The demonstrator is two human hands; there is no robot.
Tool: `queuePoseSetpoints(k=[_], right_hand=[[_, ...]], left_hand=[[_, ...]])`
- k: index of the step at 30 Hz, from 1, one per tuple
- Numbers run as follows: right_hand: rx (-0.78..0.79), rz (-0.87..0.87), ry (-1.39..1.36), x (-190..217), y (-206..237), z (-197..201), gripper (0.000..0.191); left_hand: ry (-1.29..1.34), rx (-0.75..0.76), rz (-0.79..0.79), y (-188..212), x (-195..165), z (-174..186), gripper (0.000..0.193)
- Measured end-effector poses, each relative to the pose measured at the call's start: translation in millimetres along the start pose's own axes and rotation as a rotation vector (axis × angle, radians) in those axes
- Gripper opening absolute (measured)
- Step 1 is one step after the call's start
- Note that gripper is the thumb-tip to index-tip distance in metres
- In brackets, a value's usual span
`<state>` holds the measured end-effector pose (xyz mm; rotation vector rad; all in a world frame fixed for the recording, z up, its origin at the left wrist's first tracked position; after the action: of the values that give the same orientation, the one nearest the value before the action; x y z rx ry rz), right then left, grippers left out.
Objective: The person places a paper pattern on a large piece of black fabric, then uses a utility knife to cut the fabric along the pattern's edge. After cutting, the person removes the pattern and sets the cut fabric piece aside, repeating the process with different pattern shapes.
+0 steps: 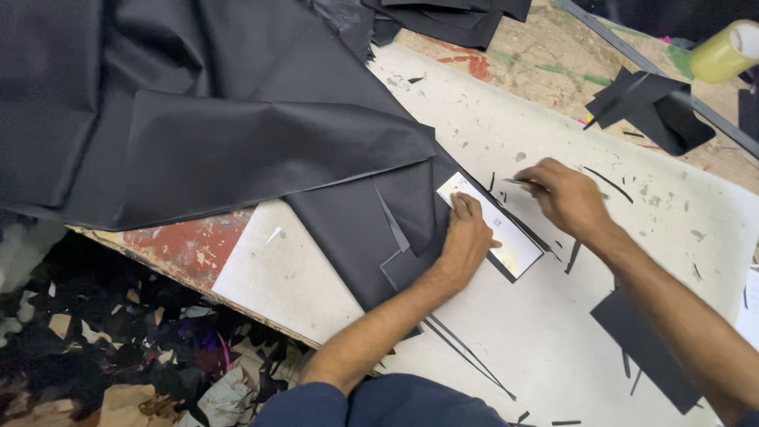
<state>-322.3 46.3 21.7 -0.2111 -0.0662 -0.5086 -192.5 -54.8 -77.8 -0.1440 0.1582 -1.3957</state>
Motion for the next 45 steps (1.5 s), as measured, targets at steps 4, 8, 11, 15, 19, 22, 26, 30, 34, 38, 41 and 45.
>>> queuePoseSetpoints(k=[4,8,11,15,19,22,26,30,34,38,41,45], right_hand=[[0.208,0.284,-0.071,29.0,-67.7,-44.7,0.026],[0.254,0.473,-0.077,39.3,-93.8,-71.3,0.026],[0.160,0.657,-0.060,43.9,-102.1,-79.0,0.043],[0.305,0.656,0.090,45.0,-97.6,-90.2,0.021],[0.169,0.802,0.099,43.6,-91.6,-94.7,0.026],[0.047,0.802,0.125,26.6,-96.9,-86.6,0.025],[0.127,0.373,0.412,-28.4,-106.7,-52.5,0.018],[-0.028,0.061,0.427,-45.0,-79.2,-32.6,0.027],[0.028,-0.250,0.170,-15.4,-11.1,-34.4,0.053],[0.186,-0.397,0.024,29.4,71.1,-58.6,0.060],[-0.011,-0.462,-0.207,20.8,90.4,-66.2,0.052],[-0.079,-0.651,-0.506,4.4,96.3,-69.7,0.036]], left_hand=[[-0.070,0.017,0.098,8.9,-11.4,9.9,0.080],[-0.098,0.055,0.090,11.5,-10.8,17.3,0.087],[-0.147,0.137,0.052,14.2,-12.5,23.1,0.083],[-0.190,0.176,0.032,17.8,-15.8,29.3,0.078],[-0.182,0.193,0.019,19.2,-15.2,26.1,0.077],[-0.181,0.080,0.063,18.3,-11.2,23.8,0.081],[0.118,0.055,0.113,11.4,2.1,24.5,0.098],[0.393,-0.008,0.276,-1.3,21.9,33.2,0.126],[0.458,0.028,0.323,-17.7,31.9,33.0,0.134],[0.601,-0.112,0.380,-33.1,50.4,15.6,0.104],[1.077,-0.225,0.289,-48.8,74.9,4.2,0.057],[1.866,-0.643,0.430,-51.6,102.0,3.7,0.025]])
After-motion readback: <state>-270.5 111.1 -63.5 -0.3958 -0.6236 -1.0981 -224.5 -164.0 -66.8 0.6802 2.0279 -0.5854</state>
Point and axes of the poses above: each hand's wrist, its own y-axis away from the middle knuckle, its own z-axis out of the back of the hand, x = y × z, the point moved 2 cm from there along -y, towards the middle knuckle, and after that the axes turned 8 degrees about y, right-handed, at the moved point
